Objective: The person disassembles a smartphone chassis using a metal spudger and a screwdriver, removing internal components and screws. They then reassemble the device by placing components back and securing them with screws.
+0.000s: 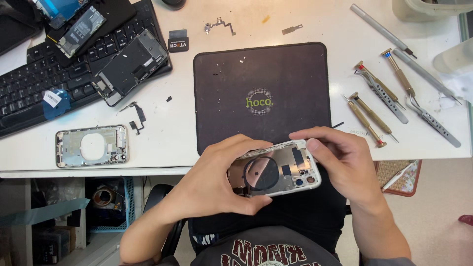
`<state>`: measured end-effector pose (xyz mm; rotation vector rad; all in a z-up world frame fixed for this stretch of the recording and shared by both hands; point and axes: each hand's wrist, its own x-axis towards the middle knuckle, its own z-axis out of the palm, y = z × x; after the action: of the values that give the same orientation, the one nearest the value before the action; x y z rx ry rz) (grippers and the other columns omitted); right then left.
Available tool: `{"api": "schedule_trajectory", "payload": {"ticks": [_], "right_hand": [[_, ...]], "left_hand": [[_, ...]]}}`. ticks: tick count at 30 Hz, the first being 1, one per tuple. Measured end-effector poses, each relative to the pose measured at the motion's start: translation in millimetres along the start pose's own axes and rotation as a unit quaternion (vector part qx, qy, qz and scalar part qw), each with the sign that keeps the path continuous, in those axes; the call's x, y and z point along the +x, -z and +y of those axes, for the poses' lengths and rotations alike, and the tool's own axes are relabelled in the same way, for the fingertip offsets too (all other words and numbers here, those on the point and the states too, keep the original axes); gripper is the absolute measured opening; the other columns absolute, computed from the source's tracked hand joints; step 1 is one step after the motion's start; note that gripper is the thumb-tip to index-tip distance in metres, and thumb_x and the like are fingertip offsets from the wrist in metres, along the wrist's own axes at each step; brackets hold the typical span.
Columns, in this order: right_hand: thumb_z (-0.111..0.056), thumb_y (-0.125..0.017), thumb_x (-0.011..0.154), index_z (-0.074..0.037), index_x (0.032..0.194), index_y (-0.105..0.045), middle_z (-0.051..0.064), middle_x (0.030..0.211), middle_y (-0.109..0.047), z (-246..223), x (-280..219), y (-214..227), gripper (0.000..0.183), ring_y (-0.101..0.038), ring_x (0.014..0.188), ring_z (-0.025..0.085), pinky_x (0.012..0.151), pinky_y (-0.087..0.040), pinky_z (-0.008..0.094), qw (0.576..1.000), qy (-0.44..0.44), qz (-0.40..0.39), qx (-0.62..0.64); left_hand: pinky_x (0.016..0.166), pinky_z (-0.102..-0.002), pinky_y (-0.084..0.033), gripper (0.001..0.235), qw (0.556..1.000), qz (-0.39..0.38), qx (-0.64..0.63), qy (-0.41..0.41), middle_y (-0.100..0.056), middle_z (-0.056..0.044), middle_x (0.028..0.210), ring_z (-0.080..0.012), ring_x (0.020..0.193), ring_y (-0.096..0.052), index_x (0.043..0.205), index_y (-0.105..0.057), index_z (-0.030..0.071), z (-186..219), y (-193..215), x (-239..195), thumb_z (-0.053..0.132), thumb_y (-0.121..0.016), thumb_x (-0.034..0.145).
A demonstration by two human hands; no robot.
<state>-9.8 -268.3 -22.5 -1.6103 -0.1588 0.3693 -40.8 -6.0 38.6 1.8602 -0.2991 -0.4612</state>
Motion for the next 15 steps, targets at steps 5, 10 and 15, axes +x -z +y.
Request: {"api": "schedule_trajectory", "payload": {"ticks": [5,10,15], "right_hand": [[-0.016,-0.06,0.102,0.003,0.119,-0.074,0.008,0.092,-0.077,4,-1,1,0.029,-0.068,0.082,0.008,0.074,-0.056,0.023,1.0,0.0,0.0,-0.008],[-0.039,-0.07,0.094,0.002,0.135,-0.064,0.014,0.117,-0.071,-10,-5,0,0.059,-0.068,0.107,0.018,0.093,-0.056,0.031,0.995,0.083,-0.056,0.022],[-0.044,-0.085,0.076,0.003,0.145,-0.048,0.024,0.144,-0.052,-23,-14,-5,0.092,-0.055,0.134,0.032,0.111,-0.049,0.044,0.968,0.223,-0.111,-0.026]], "left_hand": [[0.081,-0.029,-0.056,0.071,1.0,-0.007,-0.007,-0.021,-0.07,-0.007,0.107,-0.0159,0.093,-0.07,0.131,-0.067,0.004,-4,1,3,0.029,-0.087,0.067],[0.077,-0.03,-0.056,0.075,1.0,0.007,0.011,-0.02,-0.068,-0.007,0.106,-0.0166,0.088,-0.068,0.133,-0.065,0.004,-1,0,2,0.03,-0.088,0.067],[0.072,-0.031,-0.056,0.085,0.996,0.034,0.086,-0.015,-0.065,-0.008,0.116,-0.0199,0.082,-0.068,0.139,-0.06,0.005,8,-9,-5,0.03,-0.089,0.062]]}}
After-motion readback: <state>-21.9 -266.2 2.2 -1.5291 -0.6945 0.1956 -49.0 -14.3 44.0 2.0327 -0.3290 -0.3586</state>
